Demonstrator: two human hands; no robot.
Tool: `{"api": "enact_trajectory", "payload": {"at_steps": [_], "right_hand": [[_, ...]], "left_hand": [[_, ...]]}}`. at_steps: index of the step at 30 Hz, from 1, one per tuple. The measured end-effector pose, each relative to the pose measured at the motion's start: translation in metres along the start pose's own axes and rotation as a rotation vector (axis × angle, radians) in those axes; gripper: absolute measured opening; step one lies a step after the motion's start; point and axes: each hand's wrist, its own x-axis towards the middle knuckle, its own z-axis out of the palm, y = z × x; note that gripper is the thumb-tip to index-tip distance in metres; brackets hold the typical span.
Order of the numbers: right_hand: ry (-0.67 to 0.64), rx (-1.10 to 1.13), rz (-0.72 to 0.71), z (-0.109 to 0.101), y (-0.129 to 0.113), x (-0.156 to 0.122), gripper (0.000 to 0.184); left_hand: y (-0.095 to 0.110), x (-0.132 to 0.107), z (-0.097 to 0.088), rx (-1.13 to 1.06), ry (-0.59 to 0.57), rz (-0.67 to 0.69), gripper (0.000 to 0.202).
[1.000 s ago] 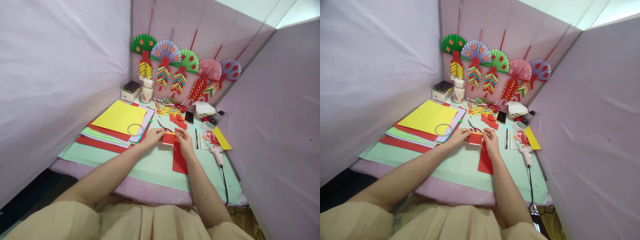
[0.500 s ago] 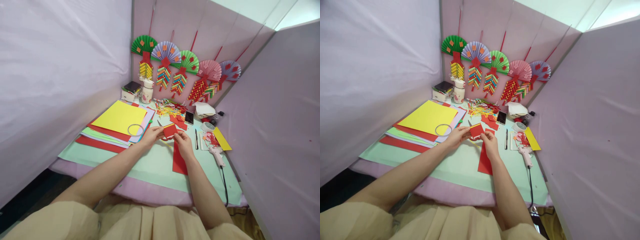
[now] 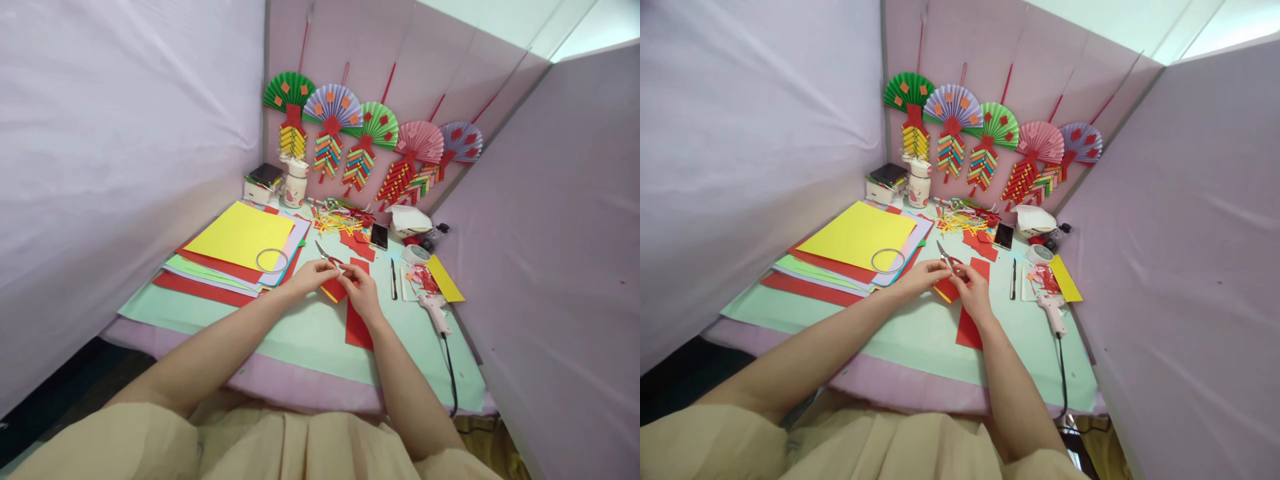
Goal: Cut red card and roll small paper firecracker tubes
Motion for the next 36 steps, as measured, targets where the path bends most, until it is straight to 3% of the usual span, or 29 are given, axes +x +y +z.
{"api": "enact_trajectory", "payload": {"at_steps": [3,9,16,26,36], "right_hand": [[-0.033,-0.111,-0.069,0.0019,0.0000,-0.0019,0.028],[0.020,-0.086,-0.058,0.0009,0.0013,-0.0019,0.021],[0.045,-0.073,-0.036,0.0017,0.0027,-0.0014,0.020],[-0.013,-0.019,-0.055,0.0037,0.0034,-0.0023,0.016],[-0.040,0.042,-0.028,0.0010,0.0070,0.0014,0.020]], "left_hand": [[-0.0025,0.0012,-0.0021,0.021,0.010,0.027,0.024],[-0.0033,-0.0008,-0.0004,-0.027,0.057,-0.100,0.026],[0.0008,-0.0021,0.0027,-0.051,0.075,-0.123,0.024],[0.0001,-0.0021,0.0016,0.194,0.091,0.075,0.024],[-0.0035,0.0008,0.0002,0.219,0.123,0.068,0.023]]}}
